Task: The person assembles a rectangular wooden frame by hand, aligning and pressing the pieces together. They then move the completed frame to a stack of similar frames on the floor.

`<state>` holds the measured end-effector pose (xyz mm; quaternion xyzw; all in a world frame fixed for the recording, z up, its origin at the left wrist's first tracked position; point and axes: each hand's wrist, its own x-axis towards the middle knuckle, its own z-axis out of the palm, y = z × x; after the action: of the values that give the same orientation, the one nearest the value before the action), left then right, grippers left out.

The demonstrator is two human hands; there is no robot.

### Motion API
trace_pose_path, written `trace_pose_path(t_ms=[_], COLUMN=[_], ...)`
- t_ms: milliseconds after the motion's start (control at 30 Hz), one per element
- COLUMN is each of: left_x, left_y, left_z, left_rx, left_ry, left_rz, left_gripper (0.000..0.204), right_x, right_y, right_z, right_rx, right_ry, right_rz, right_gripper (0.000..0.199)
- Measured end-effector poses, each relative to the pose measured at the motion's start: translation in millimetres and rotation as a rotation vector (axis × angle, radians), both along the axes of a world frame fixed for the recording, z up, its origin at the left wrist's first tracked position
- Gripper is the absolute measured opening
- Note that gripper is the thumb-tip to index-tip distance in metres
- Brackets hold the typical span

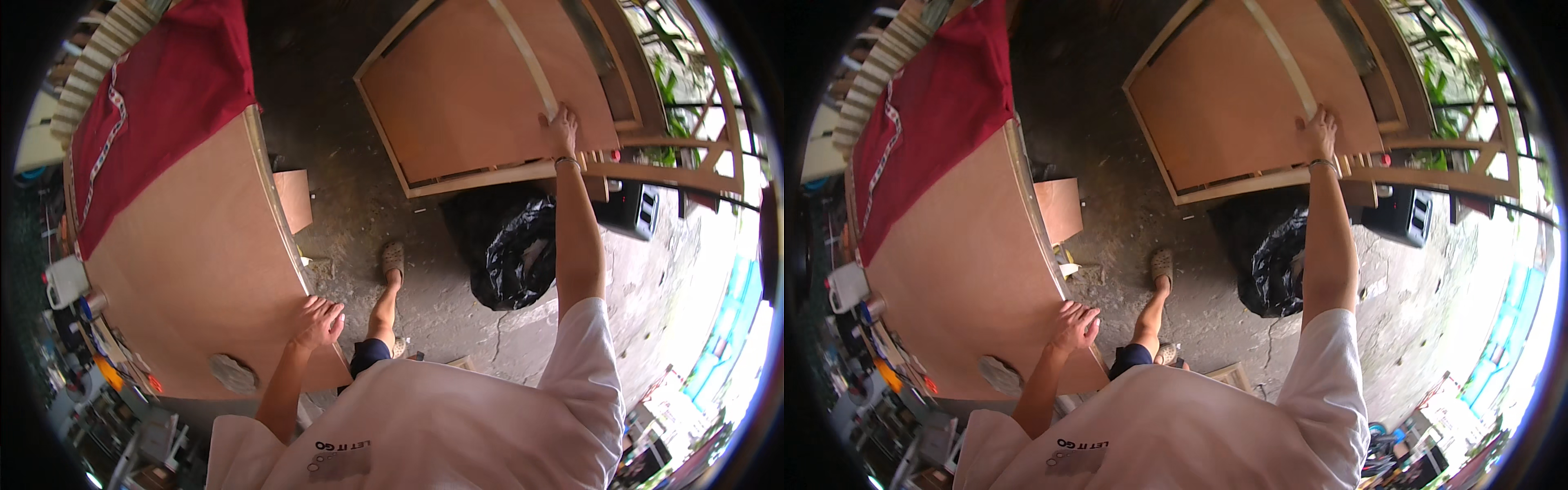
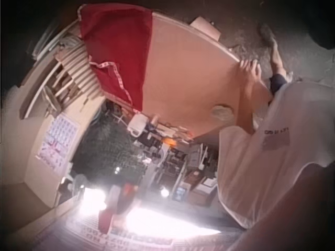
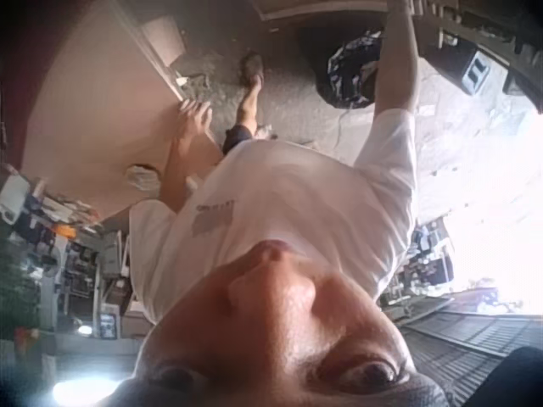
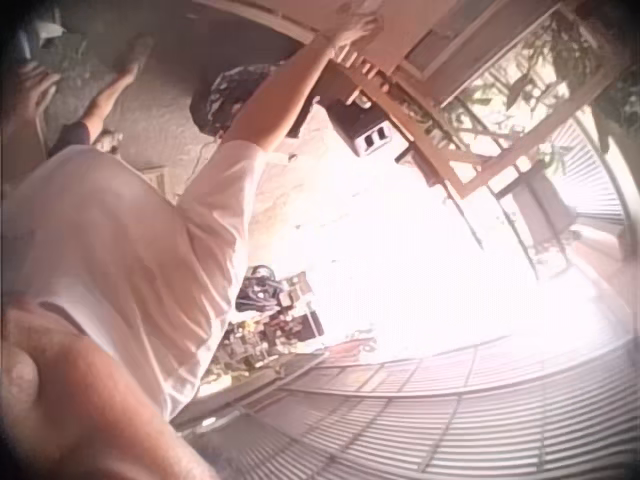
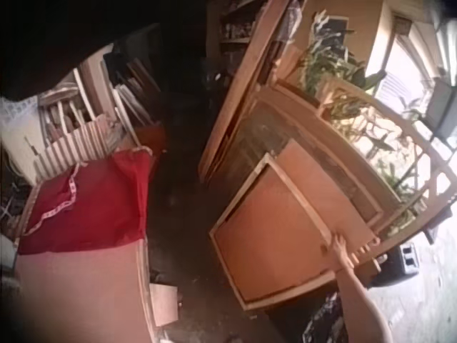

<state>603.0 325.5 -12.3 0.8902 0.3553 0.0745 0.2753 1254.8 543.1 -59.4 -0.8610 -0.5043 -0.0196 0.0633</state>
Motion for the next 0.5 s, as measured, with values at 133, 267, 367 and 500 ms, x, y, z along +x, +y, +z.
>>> trace_pose_path(t_ms=[133, 267, 367, 500], left_x=[-3, -6, -5, -3], left_y=[-5, -14, -14, -18], left_z=[-6, -15, -15, -16], left_rx=[-0.026, -0.083, -0.066, -0.087], left_ry=[0.039, 0.056, 0.086, 0.102], left_rz=[0.028, 0.037, 0.03, 0.052], left_gripper=[0.022, 0.023, 0.025, 0.024], right_x=[-9, -50, -47, -62], right_y=[33, 60, 62, 71], right_z=[-26, -15, -3, 23], right_rx=[-0.113, -0.141, -0.112, -0.272], right_ry=[0.013, -0.021, -0.002, 0.008], right_rz=[-0.124, -0.326, -0.391, -0.32], right_gripper=[0.097, 0.106, 0.105, 0.096])
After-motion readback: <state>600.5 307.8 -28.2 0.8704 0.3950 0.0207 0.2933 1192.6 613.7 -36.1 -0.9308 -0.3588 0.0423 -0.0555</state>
